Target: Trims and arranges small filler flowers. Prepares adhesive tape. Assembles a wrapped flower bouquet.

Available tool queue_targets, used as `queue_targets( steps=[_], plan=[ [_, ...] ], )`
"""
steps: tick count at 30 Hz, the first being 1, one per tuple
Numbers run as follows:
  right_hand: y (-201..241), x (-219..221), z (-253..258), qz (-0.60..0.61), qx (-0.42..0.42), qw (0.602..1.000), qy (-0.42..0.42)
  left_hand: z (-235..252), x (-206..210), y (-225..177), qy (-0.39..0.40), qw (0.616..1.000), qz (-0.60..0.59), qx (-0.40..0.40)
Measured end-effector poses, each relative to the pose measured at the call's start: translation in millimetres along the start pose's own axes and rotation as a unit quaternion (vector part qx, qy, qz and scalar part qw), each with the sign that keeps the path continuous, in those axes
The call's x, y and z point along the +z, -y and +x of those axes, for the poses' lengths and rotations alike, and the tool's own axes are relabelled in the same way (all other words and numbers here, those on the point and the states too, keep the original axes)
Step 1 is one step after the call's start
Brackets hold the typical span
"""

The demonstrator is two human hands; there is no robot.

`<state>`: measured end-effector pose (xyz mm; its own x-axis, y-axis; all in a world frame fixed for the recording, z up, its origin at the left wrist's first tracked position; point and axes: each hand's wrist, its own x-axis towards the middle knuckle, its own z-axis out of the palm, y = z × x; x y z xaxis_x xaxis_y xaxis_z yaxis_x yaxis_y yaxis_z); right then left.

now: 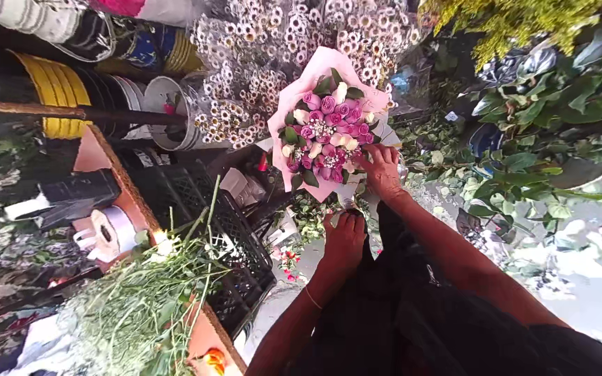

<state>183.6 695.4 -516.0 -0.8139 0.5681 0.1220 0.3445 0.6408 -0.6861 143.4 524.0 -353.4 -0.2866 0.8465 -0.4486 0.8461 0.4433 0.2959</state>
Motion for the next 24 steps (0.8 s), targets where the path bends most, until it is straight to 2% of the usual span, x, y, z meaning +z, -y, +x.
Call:
queue_targets(
  steps=[3,6,9,12,15,18,21,24],
  plan=[
    [0.6,-28.8,5.5,0.031,0.055,0.998,0.007,-35.9,-26.3,-10.7,0.026,0.997,-0.055,-0.04],
    [1.8,-67.9,-4.8,0.027,0.042,0.998,0.032,-91.0,-46.6,-11.6,0.015,0.985,-0.145,-0.095],
    [8.2,-95.7,-7.7,0.008,-0.034,0.998,0.06,-153.4,-59.0,-4.1,-0.103,0.96,-0.214,-0.148],
    [45.4,-112.8,8.0,0.012,-0.128,0.989,0.074,-218.3,-60.7,1.8,-0.229,0.917,-0.247,-0.215],
    [126.9,-118.7,23.6,0.052,-0.213,0.972,0.081,-279.9,-40.7,4.7,-0.332,0.86,-0.276,-0.27],
    [258.7,-113.5,17.1,0.154,-0.286,0.942,0.088,-333.4,-12.8,7.2,-0.41,0.817,-0.279,-0.294],
    [389.7,-81.3,-17.9,0.209,-0.416,0.863,0.197,-382.5,12.2,5.4,-0.471,0.763,-0.304,-0.322],
    [491.7,-12.0,-55.6,0.161,-0.529,0.765,0.33,-418.3,36.0,9.8,-0.513,0.717,-0.327,-0.34]
  ],
)
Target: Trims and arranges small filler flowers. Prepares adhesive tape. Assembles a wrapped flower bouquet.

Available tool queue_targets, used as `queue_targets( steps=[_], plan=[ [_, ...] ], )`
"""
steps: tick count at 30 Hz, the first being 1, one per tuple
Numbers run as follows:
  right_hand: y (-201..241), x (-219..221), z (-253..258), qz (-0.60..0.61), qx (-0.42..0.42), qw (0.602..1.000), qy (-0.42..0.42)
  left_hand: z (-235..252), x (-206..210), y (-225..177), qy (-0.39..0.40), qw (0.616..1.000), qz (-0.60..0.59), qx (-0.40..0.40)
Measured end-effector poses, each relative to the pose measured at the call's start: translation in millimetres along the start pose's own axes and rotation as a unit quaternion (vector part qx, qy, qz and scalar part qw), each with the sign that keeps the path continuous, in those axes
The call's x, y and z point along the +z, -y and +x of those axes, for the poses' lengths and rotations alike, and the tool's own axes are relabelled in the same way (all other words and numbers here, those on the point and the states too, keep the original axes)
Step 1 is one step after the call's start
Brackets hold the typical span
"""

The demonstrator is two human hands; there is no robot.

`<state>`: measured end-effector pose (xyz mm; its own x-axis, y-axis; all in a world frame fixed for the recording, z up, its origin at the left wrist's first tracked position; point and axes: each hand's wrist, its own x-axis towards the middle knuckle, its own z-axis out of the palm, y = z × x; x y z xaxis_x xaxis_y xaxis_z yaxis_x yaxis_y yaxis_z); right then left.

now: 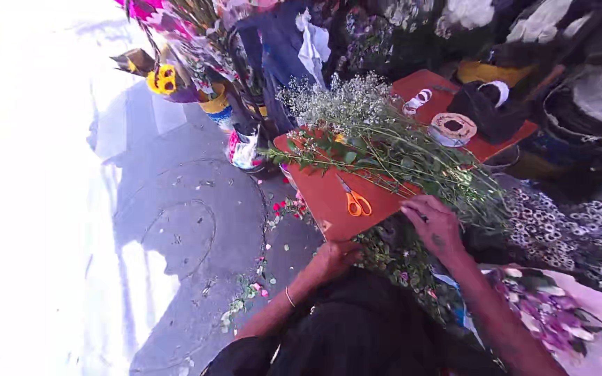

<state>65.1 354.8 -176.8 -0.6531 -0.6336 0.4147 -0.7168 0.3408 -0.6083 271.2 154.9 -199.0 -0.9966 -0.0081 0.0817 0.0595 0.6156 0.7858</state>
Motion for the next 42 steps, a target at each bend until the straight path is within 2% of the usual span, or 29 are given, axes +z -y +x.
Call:
queue_targets(
  steps=[2,6,9,12,13,16,19,22,26,30,33,36,39,42],
  plan=[
    [6.3,48.1,57.5,-0.025,-0.02,0.998,0.063,-4.8,-16.5,18.4,-0.009,1.0,-0.012,-0.009],
    [16.1,117.5,135.1,-0.088,-0.018,0.991,0.104,0.0,-46.5,50.0,-0.026,0.999,-0.042,-0.011],
    [20.1,151.7,164.0,-0.131,-0.001,0.982,0.139,8.9,-67.0,69.2,-0.046,0.996,-0.068,-0.027],
    [25.5,167.0,175.6,-0.139,0.024,0.979,0.15,18.5,-83.9,82.4,-0.077,0.992,-0.09,-0.048],
    [30.1,166.6,174.5,-0.117,0.033,0.985,0.122,20.6,-89.1,85.6,-0.091,0.989,-0.101,-0.06],
    [50.4,149.8,165.2,-0.034,0.019,0.998,-0.048,31.5,-104.8,94.6,-0.141,0.972,-0.159,-0.097],
    [59.7,128.2,146.5,0.04,-0.004,0.989,-0.139,46.0,-105.8,97.2,-0.217,0.946,-0.227,-0.085],
    [54.3,121.3,141.3,0.125,-0.054,0.963,-0.234,70.5,-109.0,93.9,-0.254,0.928,-0.268,-0.052],
    [54.0,111.6,135.6,0.218,-0.059,0.947,-0.23,98.4,-108.6,91.0,-0.229,0.942,-0.244,-0.032],
    [49.7,104.1,127.0,0.218,-0.065,0.944,-0.238,116.8,-106.1,85.4,-0.203,0.964,-0.171,-0.011],
    [52.4,95.6,122.5,0.207,-0.061,0.945,-0.247,119.5,-106.4,94.0,-0.226,0.969,-0.09,-0.051],
    [67.2,84.4,126.7,0.227,-0.07,0.931,-0.278,119.7,-113.8,114.0,-0.228,0.96,-0.099,-0.13],
    [83.8,64.3,141.8,0.238,-0.098,0.914,-0.315,122.8,-115.6,125.2,-0.218,0.926,-0.239,-0.194],
    [92.1,51.5,155.8,0.279,-0.091,0.918,-0.266,137.7,-118.2,123.1,-0.216,0.825,-0.463,-0.243]
  ],
)
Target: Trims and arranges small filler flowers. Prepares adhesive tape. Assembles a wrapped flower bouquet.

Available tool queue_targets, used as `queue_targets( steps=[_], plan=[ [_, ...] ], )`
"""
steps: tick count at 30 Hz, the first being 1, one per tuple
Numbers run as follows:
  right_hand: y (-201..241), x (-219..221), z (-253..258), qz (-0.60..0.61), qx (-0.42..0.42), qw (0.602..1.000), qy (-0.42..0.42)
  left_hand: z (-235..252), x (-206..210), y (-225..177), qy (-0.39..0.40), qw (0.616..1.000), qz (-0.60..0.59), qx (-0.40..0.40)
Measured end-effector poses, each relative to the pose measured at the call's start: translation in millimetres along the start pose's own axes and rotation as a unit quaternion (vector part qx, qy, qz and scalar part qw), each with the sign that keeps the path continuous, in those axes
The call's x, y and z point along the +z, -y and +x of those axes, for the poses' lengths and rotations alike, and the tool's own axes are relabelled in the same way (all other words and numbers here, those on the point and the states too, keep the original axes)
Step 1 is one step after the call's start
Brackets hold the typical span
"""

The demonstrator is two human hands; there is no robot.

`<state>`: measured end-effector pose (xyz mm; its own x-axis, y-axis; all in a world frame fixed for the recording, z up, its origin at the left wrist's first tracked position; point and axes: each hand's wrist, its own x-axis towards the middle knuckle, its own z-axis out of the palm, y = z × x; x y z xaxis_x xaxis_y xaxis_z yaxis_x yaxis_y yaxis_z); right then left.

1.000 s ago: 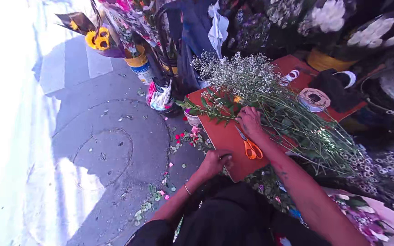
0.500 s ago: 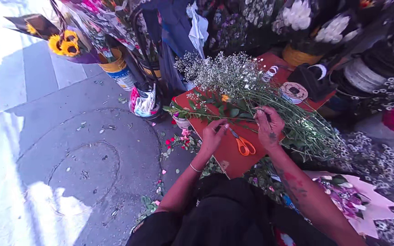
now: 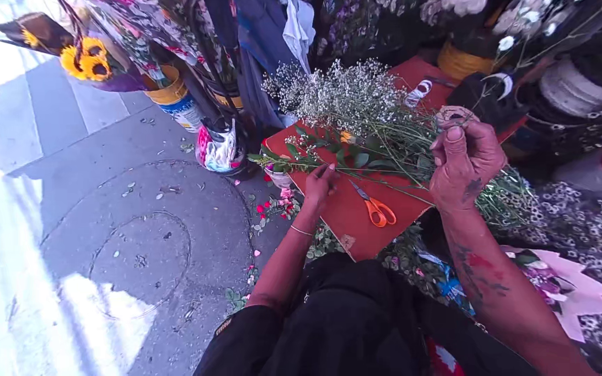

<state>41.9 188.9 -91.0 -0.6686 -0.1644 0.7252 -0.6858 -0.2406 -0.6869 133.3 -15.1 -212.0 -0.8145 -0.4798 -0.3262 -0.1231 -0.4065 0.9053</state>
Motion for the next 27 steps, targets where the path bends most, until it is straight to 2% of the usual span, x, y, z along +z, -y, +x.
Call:
queue_targets(
  steps=[2,4,6,7,9,11,12,15,17,20,22,24,27],
  plan=[
    [-4.5,2.2,3.7,-0.005,0.054,0.997,0.054,7.7,7.6,-7.9,0.008,0.994,-0.098,-0.051],
    [-15.7,3.1,3.3,-0.133,0.099,0.981,0.103,8.8,14.0,-17.8,0.03,0.989,-0.135,-0.042],
    [-18.5,2.6,-0.1,-0.33,0.143,0.919,0.16,-3.0,21.0,-27.0,0.038,0.994,-0.091,0.039],
    [-19.1,3.3,-3.6,-0.381,0.139,0.899,0.163,-10.9,22.2,-29.5,0.05,0.992,-0.043,0.106],
    [-21.5,3.4,-21.2,-0.414,0.015,0.903,0.111,-26.1,21.2,-30.6,0.058,0.961,0.072,0.26],
    [-19.3,5.7,-43.5,-0.35,-0.107,0.925,0.101,-44.1,21.3,-30.4,0.043,0.915,0.16,0.368],
    [-17.2,8.5,-54.3,-0.31,-0.112,0.933,0.145,-51.4,22.5,-29.6,0.039,0.902,0.174,0.393],
    [-23.1,18.3,-77.2,-0.26,0.001,0.927,0.27,-61.4,27.6,-23.8,0.045,0.896,0.166,0.41],
    [-28.4,21.6,-80.5,-0.234,0.061,0.932,0.272,-62.3,27.6,-21.9,0.055,0.908,0.142,0.39],
    [-28.3,20.2,-78.1,-0.199,0.087,0.944,0.247,-60.4,16.0,-21.5,0.087,0.933,0.04,0.346],
    [-27.9,18.2,-76.9,-0.169,0.097,0.951,0.238,-62.0,8.0,-16.6,0.097,0.932,-0.054,0.344],
    [-24.4,16.1,-73.6,-0.129,0.125,0.953,0.243,-66.8,7.8,-4.7,0.075,0.927,-0.119,0.347],
    [-21.6,14.4,-69.3,-0.075,0.164,0.946,0.269,-73.0,14.0,9.0,0.07,0.944,-0.095,0.309]
  ],
)
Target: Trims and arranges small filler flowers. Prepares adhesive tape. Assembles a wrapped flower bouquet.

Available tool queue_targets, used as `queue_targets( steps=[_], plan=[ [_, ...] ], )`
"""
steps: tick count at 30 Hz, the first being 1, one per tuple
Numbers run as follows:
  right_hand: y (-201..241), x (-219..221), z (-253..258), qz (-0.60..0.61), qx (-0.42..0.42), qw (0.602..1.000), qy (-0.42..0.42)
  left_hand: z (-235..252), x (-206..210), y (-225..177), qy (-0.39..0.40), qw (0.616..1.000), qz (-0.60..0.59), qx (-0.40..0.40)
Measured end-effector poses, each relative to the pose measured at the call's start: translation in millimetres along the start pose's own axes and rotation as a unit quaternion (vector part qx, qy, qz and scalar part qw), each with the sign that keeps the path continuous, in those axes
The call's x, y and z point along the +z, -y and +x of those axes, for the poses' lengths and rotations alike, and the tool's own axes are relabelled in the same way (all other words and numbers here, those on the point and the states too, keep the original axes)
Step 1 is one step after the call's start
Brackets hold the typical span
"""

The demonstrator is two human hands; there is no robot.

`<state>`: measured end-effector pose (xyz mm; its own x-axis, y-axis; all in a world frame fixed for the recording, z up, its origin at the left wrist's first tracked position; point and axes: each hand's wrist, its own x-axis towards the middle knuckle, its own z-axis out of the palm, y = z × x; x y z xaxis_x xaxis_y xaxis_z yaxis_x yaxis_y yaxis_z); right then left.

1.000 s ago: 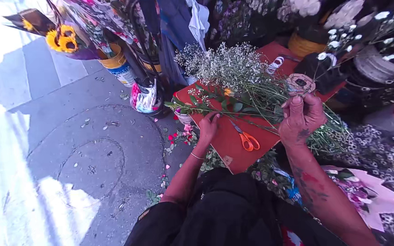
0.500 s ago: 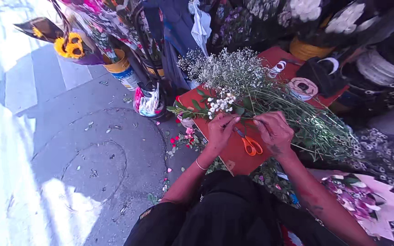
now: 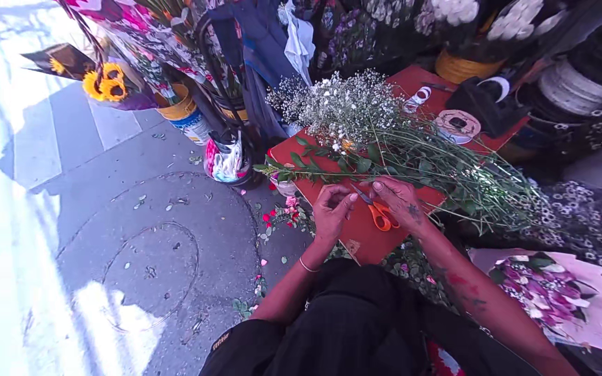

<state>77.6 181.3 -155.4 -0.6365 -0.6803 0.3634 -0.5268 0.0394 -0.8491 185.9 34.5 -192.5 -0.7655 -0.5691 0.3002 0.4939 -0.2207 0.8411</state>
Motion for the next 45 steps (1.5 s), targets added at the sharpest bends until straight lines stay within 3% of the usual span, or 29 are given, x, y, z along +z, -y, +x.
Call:
queue_targets(
  steps=[7,11,15,19,23,26,31,40,45],
  plan=[
    [-6.8,3.7,-9.8,0.062,0.009,0.998,0.005,17.8,14.8,-23.3,0.044,0.997,0.057,0.014],
    [4.5,5.2,-12.8,0.04,-0.052,0.997,-0.046,9.1,19.3,-15.8,0.035,0.995,0.087,0.013],
    [13.4,7.6,-13.2,0.042,-0.052,0.989,-0.134,-4.8,25.2,-10.9,0.023,0.997,0.028,-0.062],
    [13.0,13.9,-16.0,0.04,-0.018,0.985,-0.164,-17.6,31.0,-8.7,-0.003,0.984,-0.034,-0.175],
    [5.4,14.7,-19.4,0.043,-0.014,0.988,-0.146,-20.7,21.1,-19.1,0.106,0.964,0.046,-0.24],
    [-2.1,10.3,-20.6,0.042,-0.027,0.991,-0.124,-19.0,15.0,-44.0,0.147,0.966,0.078,-0.198],
    [-4.9,13.6,-20.5,0.016,-0.045,0.995,-0.088,-3.3,17.4,-54.6,0.02,0.991,0.124,-0.055],
    [-1.2,14.9,-13.3,-0.077,-0.058,0.995,-0.031,10.0,3.7,-39.6,0.022,0.982,0.186,-0.023],
    [-4.9,8.9,-17.7,-0.105,0.029,0.994,0.022,16.8,-10.7,-31.0,0.014,0.973,0.229,0.024]
  ],
)
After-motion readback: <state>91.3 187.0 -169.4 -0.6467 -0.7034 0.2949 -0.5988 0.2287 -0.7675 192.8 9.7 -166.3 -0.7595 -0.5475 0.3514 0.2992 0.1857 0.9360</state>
